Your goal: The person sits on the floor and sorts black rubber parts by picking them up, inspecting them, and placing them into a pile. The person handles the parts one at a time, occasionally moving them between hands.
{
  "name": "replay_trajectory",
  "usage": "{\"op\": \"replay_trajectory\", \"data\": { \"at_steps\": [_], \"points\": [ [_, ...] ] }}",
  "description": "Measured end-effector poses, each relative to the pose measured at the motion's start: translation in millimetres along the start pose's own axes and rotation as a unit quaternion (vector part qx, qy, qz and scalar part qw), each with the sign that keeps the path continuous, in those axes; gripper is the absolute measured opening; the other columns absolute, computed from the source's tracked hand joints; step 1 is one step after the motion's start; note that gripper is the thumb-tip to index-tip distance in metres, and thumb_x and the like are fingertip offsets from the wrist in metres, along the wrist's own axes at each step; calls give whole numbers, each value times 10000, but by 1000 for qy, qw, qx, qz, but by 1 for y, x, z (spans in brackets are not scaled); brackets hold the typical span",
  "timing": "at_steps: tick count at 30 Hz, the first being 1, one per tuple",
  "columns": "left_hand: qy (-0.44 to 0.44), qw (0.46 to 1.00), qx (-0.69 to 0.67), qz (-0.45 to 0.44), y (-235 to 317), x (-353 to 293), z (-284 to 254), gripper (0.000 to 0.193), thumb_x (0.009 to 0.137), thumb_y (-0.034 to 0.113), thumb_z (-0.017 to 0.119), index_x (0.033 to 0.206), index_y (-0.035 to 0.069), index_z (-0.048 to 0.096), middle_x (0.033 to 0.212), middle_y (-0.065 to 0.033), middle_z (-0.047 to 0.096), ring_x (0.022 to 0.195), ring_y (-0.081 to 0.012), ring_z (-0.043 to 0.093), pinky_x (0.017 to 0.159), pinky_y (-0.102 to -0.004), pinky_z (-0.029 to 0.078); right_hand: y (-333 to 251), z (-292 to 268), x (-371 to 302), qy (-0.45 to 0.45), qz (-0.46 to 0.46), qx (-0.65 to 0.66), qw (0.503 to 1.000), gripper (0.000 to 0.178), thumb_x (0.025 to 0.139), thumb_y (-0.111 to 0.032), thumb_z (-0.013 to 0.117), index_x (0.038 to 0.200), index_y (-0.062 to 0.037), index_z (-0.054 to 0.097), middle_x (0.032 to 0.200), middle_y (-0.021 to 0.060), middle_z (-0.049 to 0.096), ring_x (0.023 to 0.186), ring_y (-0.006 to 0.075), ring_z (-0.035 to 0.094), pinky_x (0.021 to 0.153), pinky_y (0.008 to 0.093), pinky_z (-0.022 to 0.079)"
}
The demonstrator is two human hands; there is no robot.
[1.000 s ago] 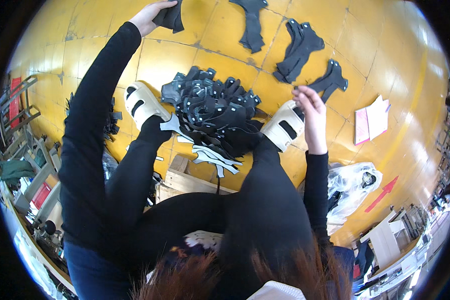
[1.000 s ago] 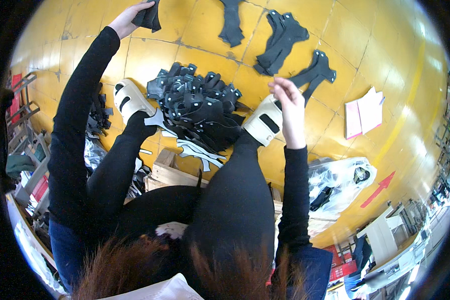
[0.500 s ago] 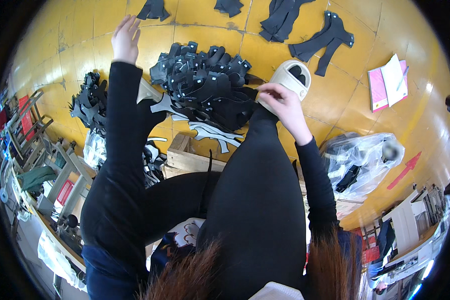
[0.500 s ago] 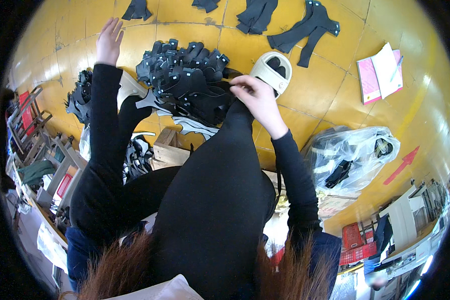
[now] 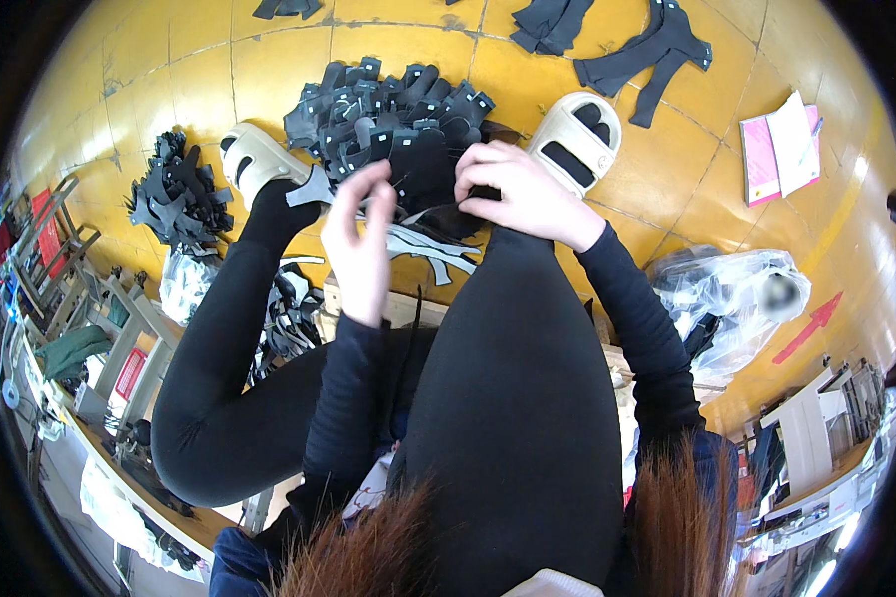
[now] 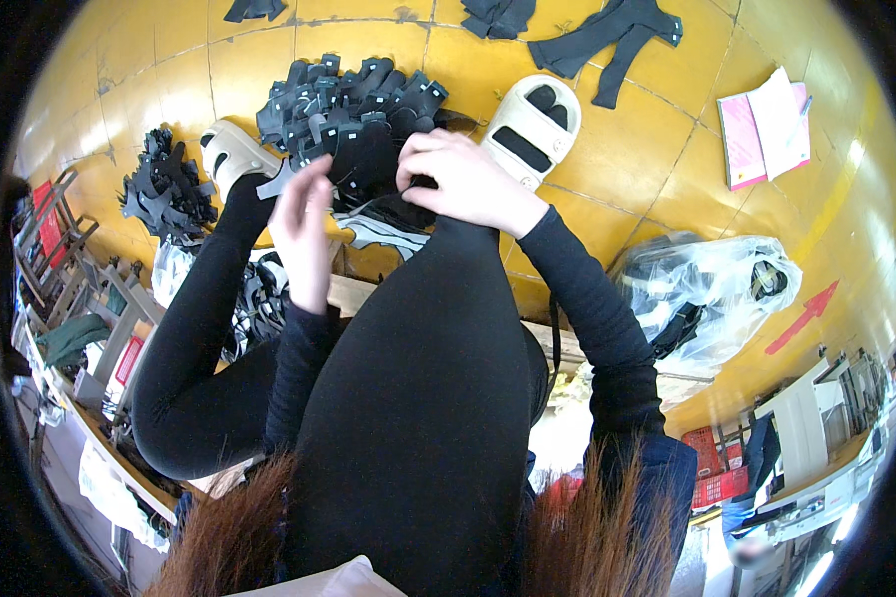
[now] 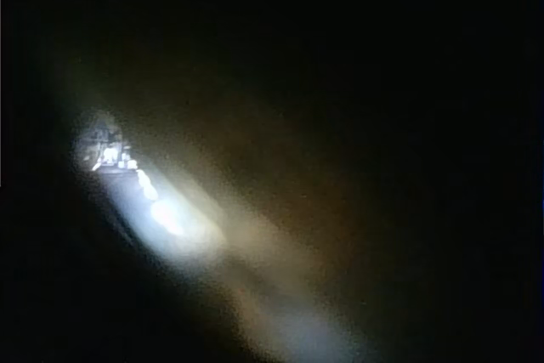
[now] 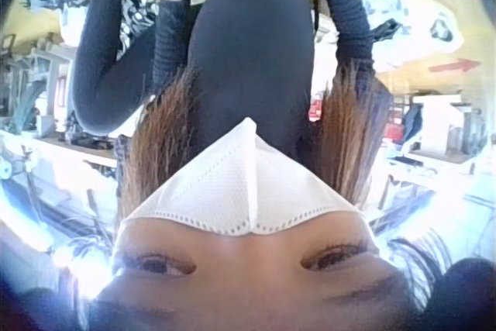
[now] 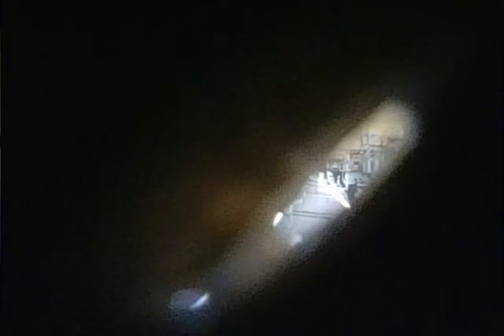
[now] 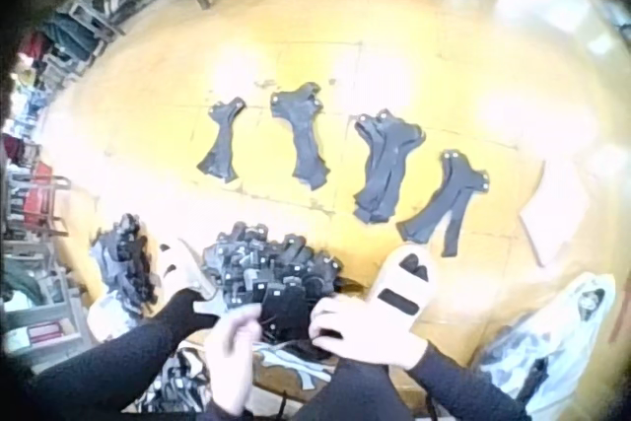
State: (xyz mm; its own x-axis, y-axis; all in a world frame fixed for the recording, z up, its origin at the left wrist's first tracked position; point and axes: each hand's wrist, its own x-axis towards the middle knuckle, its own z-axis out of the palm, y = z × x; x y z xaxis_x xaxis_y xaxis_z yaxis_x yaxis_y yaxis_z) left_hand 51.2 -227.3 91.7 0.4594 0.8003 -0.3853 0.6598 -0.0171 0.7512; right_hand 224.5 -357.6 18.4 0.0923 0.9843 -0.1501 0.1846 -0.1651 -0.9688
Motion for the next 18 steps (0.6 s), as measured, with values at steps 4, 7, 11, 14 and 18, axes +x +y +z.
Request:
{"op": "replay_trajectory", "data": {
  "at_steps": [4,7,11,14,18],
  "points": [
    [-67,984,122,114,-4,-26,14,488,867,51,700,1326,26,538,1348,-144,573,1256,-265,549,1065,-372,420,2,4,7,-24,14,80,996,144,863,-182,643,887,-41,643,895,92,649,913,289,629,842,399,492],
    [-4,995,-51,-81,-22,-39,21,464,893,23,674,1331,23,521,1335,-130,571,1236,-228,546,1046,-359,439,-8,-1,14,5,54,60,997,171,877,-185,627,888,-14,638,887,113,672,861,309,644,798,401,505],
    [17,968,-198,-154,-33,-34,25,440,906,-12,653,1322,22,515,1269,-125,592,1177,-182,569,990,-304,469,-7,-8,16,-71,40,108,991,156,886,-159,632,920,-10,662,872,110,683,849,265,659,794,366,510],
    [-18,956,-228,-184,-28,-33,32,370,883,-43,679,1226,16,554,1107,-68,649,985,-105,615,900,-235,483,-9,-9,16,-78,53,151,984,147,916,-137,634,970,-5,670,883,90,683,854,212,654,796,327,510],
    [3,939,-283,-197,-21,-44,39,240,871,-49,680,1044,45,542,996,-38,614,944,-98,600,908,-250,461,5,1,24,95,36,64,993,134,935,-128,617,1025,-52,682,999,69,687,953,234,636,864,327,498]
  ]
}}
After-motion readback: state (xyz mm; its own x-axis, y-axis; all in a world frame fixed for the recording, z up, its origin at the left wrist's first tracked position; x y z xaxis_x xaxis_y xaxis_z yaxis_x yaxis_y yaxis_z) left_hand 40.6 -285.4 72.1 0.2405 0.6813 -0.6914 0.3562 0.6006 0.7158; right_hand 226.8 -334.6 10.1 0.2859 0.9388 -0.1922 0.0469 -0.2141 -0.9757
